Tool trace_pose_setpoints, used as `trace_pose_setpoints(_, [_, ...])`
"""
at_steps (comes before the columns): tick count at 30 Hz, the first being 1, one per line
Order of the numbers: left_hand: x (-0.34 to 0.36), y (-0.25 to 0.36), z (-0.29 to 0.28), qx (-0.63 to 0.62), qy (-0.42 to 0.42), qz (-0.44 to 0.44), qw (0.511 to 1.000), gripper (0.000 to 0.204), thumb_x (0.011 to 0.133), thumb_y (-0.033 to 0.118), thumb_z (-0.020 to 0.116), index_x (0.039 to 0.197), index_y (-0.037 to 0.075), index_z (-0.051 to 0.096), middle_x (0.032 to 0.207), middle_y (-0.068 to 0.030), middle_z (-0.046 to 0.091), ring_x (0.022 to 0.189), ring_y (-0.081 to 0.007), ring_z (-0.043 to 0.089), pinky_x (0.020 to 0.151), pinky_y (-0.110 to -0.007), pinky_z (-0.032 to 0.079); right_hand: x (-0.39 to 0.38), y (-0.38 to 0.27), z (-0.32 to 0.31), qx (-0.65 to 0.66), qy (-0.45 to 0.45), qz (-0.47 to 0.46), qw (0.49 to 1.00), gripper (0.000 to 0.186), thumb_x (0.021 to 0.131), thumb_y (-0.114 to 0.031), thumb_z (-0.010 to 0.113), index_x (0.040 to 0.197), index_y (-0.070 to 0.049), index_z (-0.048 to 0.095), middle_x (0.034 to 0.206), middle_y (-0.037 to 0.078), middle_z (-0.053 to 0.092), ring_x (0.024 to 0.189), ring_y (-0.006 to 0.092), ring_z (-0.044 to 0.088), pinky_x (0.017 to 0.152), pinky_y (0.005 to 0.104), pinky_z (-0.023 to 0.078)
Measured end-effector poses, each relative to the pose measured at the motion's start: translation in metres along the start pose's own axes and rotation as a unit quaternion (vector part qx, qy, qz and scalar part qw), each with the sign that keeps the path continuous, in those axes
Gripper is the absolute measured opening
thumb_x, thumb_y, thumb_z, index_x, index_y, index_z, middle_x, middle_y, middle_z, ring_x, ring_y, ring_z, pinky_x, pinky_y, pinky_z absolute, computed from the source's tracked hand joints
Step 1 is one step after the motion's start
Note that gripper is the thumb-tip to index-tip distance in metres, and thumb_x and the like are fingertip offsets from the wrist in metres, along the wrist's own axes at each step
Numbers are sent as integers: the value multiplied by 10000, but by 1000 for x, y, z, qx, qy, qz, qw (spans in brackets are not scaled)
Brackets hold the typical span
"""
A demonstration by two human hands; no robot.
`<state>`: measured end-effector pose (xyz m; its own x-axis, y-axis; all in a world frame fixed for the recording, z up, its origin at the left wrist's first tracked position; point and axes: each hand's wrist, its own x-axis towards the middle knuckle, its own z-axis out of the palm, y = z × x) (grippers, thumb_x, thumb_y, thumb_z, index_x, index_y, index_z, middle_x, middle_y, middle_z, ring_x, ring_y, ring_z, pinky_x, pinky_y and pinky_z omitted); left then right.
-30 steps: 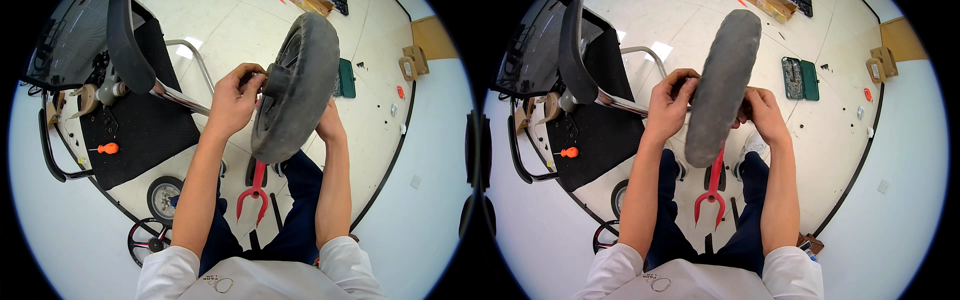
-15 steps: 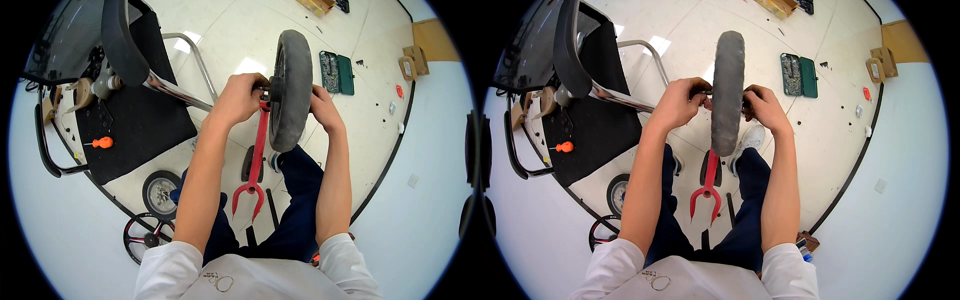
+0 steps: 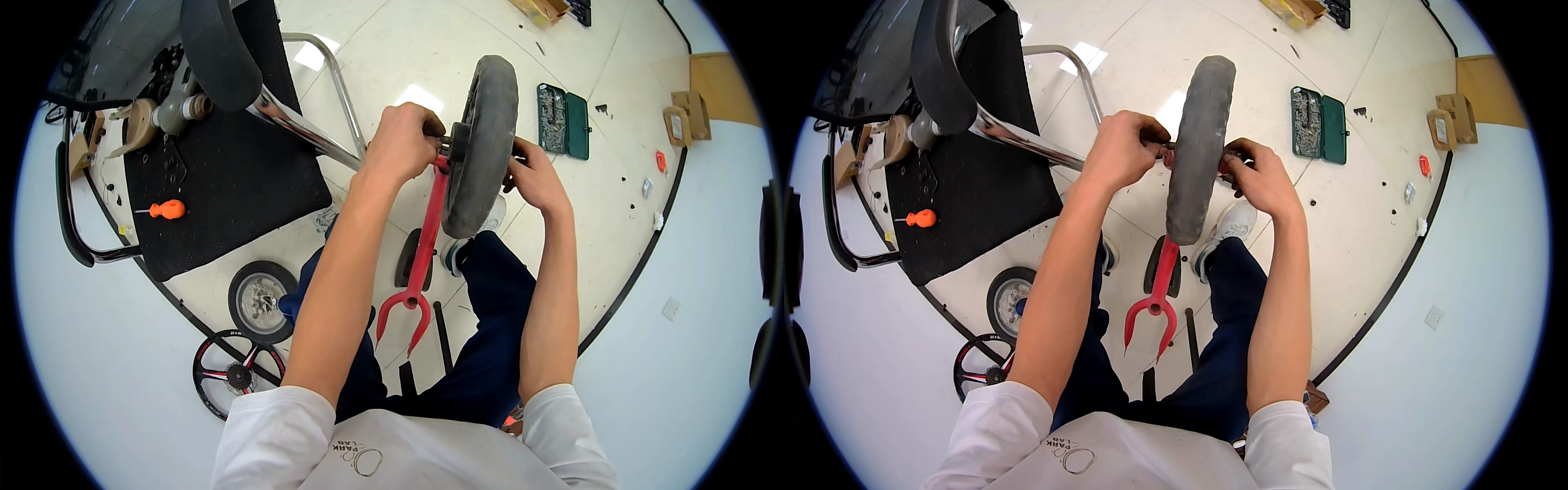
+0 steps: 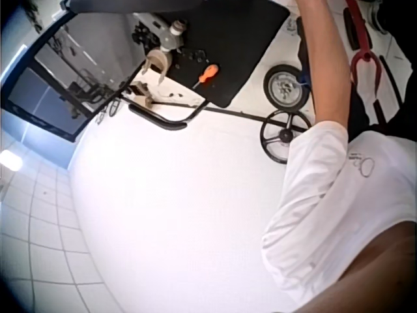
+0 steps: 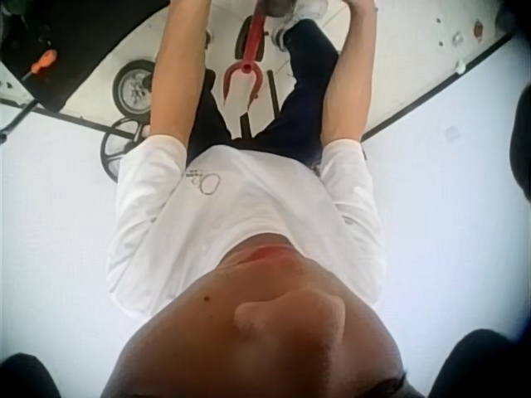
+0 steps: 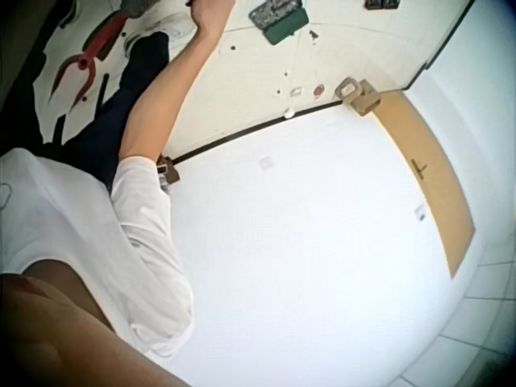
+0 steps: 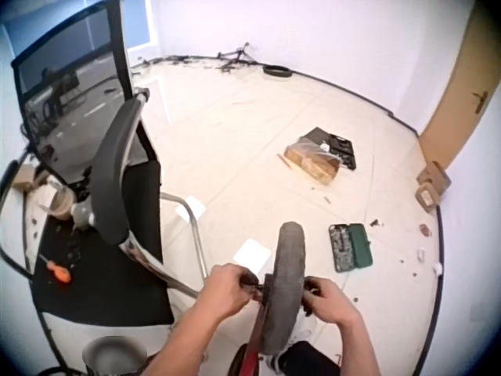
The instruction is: The person sits on the floor and works on a scooter wheel, using a wrench to tighten the axle nut and repeatedly spinning the wheel to check alignment. They handle the wheel and scooter frame while seated, adjusting components by hand and with tools.
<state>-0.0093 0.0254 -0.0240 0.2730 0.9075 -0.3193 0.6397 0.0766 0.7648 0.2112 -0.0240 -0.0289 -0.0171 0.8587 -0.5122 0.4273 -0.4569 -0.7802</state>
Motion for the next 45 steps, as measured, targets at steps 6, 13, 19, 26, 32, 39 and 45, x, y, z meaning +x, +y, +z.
trace_pose_setpoints(6, [7, -10, 12, -28, 17, 3, 999, 207, 748, -48, 614, 926, -55, 720, 807, -179, 724, 747, -234, 717, 721, -317, 562, 1, 1, 5, -29, 36, -3, 999, 262, 887, -116, 537, 1061, 56, 632, 856, 139, 700, 650, 156, 621, 598, 304, 516])
trace_pose_setpoints(13, [10, -12, 11, -30, 16, -45, 998, 136, 727, -1, 673, 854, -23, 716, 785, -154, 725, 743, -213, 717, 694, -309, 559, 1, 1, 6, -139, 59, -18, 988, 273, 843, -119, 594, 1062, 38, 640, 874, 176, 701, 708, 228, 668, 697, 338, 531])
trace_pose_setpoints(19, [13, -17, 14, -51, 19, -83, 995, 111, 712, 10, 682, 819, -7, 704, 771, -151, 719, 725, -226, 709, 672, -319, 556, -4, -9, 8, -180, 72, -36, 980, 297, 821, -125, 621, 1079, 19, 650, 904, 182, 706, 743, 255, 678, 739, 345, 531])
trace_pose_setpoints(26, [16, -21, 18, -55, 19, -108, 992, 118, 681, 4, 671, 795, -6, 699, 774, -192, 705, 724, -277, 703, 672, -339, 557, -3, -7, 0, -62, 44, 15, 997, 271, 831, -61, 593, 1077, 36, 648, 881, 138, 712, 706, 180, 677, 676, 309, 534])
trace_pose_setpoints(32, [20, -27, 21, -67, -3, -109, 992, 198, 740, 51, 727, 912, -25, 666, 815, -171, 719, 756, -226, 719, 664, -310, 557, 3, 16, -8, 50, 28, -32, 998, 215, 875, 6, 530, 1045, 68, 647, 862, 138, 696, 722, 160, 677, 639, 277, 538])
trace_pose_setpoints(39, [24, -35, 25, -112, -24, -99, 989, 163, 806, -43, 662, 947, -93, 597, 837, -200, 711, 779, -207, 720, 657, -275, 567, 6, 24, -14, 87, 34, -23, 995, 200, 850, -28, 589, 1008, 73, 658, 866, 119, 686, 735, 146, 662, 664, 269, 535])
trace_pose_setpoints(45, [27, -42, 28, -123, -9, -118, 985, 234, 703, 77, 738, 906, -17, 669, 845, -166, 732, 765, -217, 719, 668, -311, 550, 8, 28, -16, 130, 6, -15, 991, 189, 858, -31, 594, 1004, 74, 653, 892, 121, 681, 746, 158, 676, 695, 270, 559])
